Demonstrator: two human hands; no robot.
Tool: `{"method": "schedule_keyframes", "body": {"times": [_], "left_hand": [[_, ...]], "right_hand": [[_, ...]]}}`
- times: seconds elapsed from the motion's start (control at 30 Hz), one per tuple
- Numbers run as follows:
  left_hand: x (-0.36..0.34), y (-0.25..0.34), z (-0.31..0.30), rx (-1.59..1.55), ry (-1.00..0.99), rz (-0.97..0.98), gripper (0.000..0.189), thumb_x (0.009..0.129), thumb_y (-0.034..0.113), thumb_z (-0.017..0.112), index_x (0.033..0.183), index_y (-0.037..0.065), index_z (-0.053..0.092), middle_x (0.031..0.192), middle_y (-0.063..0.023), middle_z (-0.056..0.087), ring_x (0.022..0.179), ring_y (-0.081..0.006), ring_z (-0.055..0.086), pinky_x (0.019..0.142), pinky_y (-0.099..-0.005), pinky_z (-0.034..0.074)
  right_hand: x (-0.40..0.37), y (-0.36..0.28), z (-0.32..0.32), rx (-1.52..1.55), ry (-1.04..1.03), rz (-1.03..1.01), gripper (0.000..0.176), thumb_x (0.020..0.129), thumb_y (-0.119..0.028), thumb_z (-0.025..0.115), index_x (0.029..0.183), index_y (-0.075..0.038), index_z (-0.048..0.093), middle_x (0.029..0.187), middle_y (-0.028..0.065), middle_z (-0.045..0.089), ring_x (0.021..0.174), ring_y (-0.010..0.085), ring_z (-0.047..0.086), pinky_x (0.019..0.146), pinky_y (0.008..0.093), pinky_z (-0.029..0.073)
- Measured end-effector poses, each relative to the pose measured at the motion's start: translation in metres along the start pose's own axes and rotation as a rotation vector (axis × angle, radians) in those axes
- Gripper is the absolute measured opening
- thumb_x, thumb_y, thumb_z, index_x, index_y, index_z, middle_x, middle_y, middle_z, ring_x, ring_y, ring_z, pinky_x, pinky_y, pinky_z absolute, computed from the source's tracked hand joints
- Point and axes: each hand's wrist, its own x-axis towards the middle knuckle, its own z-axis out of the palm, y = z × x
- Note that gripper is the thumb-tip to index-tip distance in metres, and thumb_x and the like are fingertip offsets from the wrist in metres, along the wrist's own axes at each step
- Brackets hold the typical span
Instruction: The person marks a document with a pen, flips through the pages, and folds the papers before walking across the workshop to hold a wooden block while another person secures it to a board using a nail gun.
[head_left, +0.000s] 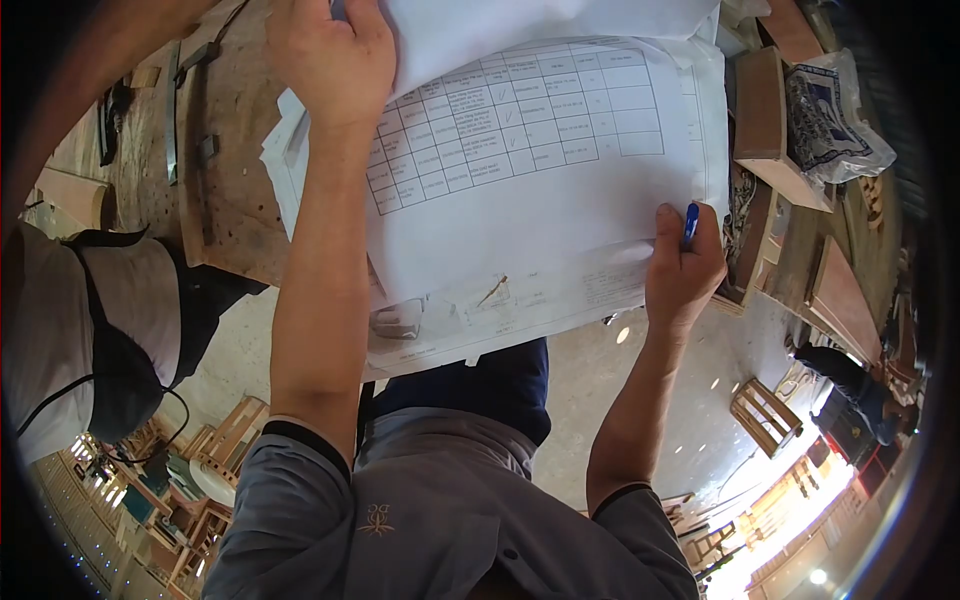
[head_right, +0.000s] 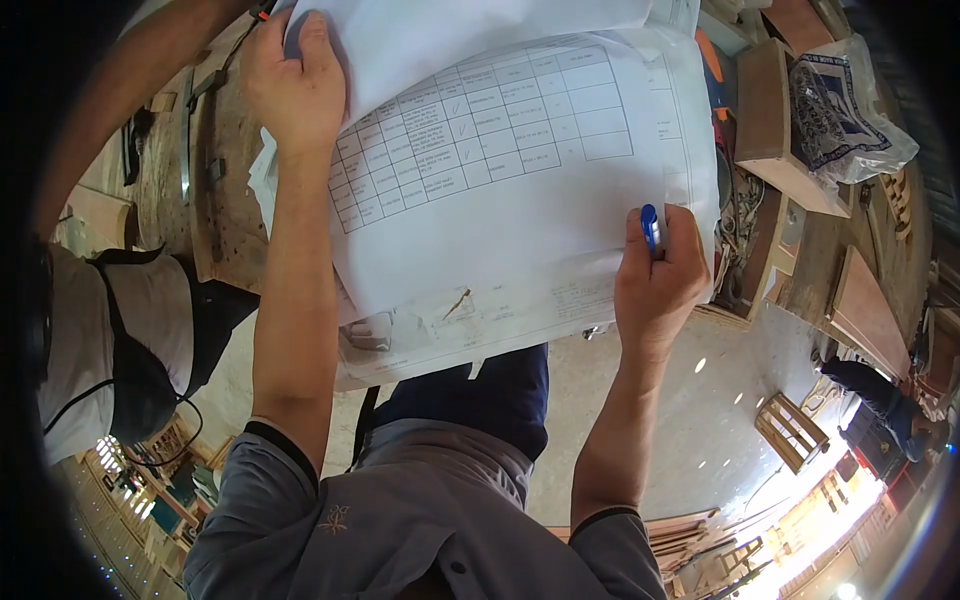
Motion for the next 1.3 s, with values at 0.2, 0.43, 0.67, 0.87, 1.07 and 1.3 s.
{"method": "schedule_keyframes", "body": {"times": [0.2,0.43,0.67,0.87,1.07,1.3], "left_hand": [[0.002,0.007,-0.005,-0.018,-0.044,-0.056,0.015,0.088,0.006,0.059,0.1,-0.002,0.062,0.096,-0.0222,0.063,0.092,-0.0412,0.059,0.086,-0.0445,0.046],[0.005,-0.014,-0.005,0.021,0.017,0.09,0.018,0.09,0.017,0.067,0.101,0.002,0.068,0.095,-0.0148,0.067,0.088,-0.0313,0.064,0.079,-0.0394,0.051],[0.042,0.011,-0.054,-0.048,-0.197,0.215,0.016,0.092,0.017,0.069,0.103,0.006,0.072,0.098,-0.0071,0.071,0.089,-0.0223,0.068,0.08,-0.0314,0.052],[0.065,0.027,-0.094,-0.103,-0.511,0.165,0.016,0.098,0.014,0.062,0.106,0.002,0.069,0.096,-0.005,0.068,0.087,-0.0168,0.064,0.08,-0.0265,0.049],[0.084,0.028,-0.113,-0.189,-0.774,0.112,0.023,0.103,0.016,0.056,0.115,-0.002,0.064,0.101,-0.0028,0.063,0.091,-0.0109,0.059,0.082,-0.0227,0.045],[0.104,0.027,-0.123,-0.321,-0.96,-0.033,0.032,0.104,0.021,0.055,0.121,-0.005,0.062,0.101,-0.0014,0.063,0.091,-0.0079,0.057,0.079,-0.0201,0.045]], "right_hand": [[-0.001,0.004,0.001,0.006,-0.002,0.013,0.012,0.089,-0.01,0.07,0.086,-0.002,0.061,0.065,0.0044,0.053,0.056,0.0111,0.043,0.051,0.0278,0.037],[0.008,0.004,-0.012,0.303,-0.105,0.207,0.018,0.095,-0.015,0.066,0.083,-0.002,0.06,0.062,-0.0023,0.049,0.052,0.008,0.037,0.049,0.0255,0.033],[0.029,0.0,-0.037,0.968,-0.396,0.561,0.011,0.097,-0.015,0.062,0.091,-0.006,0.06,0.061,-0.0042,0.047,0.039,0.0048,0.029,0.041,0.0232,0.029],[0.059,-0.03,-0.035,1.42,-0.405,0.613,0.013,0.098,-0.01,0.056,0.086,-0.009,0.053,0.062,-0.0031,0.047,0.038,0.0072,0.028,0.041,0.0232,0.03],[0.098,-0.059,-0.022,1.589,-0.47,0.507,0.011,0.1,-0.006,0.051,0.089,-0.01,0.052,0.065,-0.0016,0.047,0.044,0.0077,0.031,0.05,0.0271,0.033],[0.109,-0.068,-0.012,1.628,-0.447,0.47,0.006,0.101,-0.007,0.048,0.096,-0.004,0.047,0.079,0.0091,0.048,0.046,0.0102,0.029,0.052,0.0285,0.033]]}}
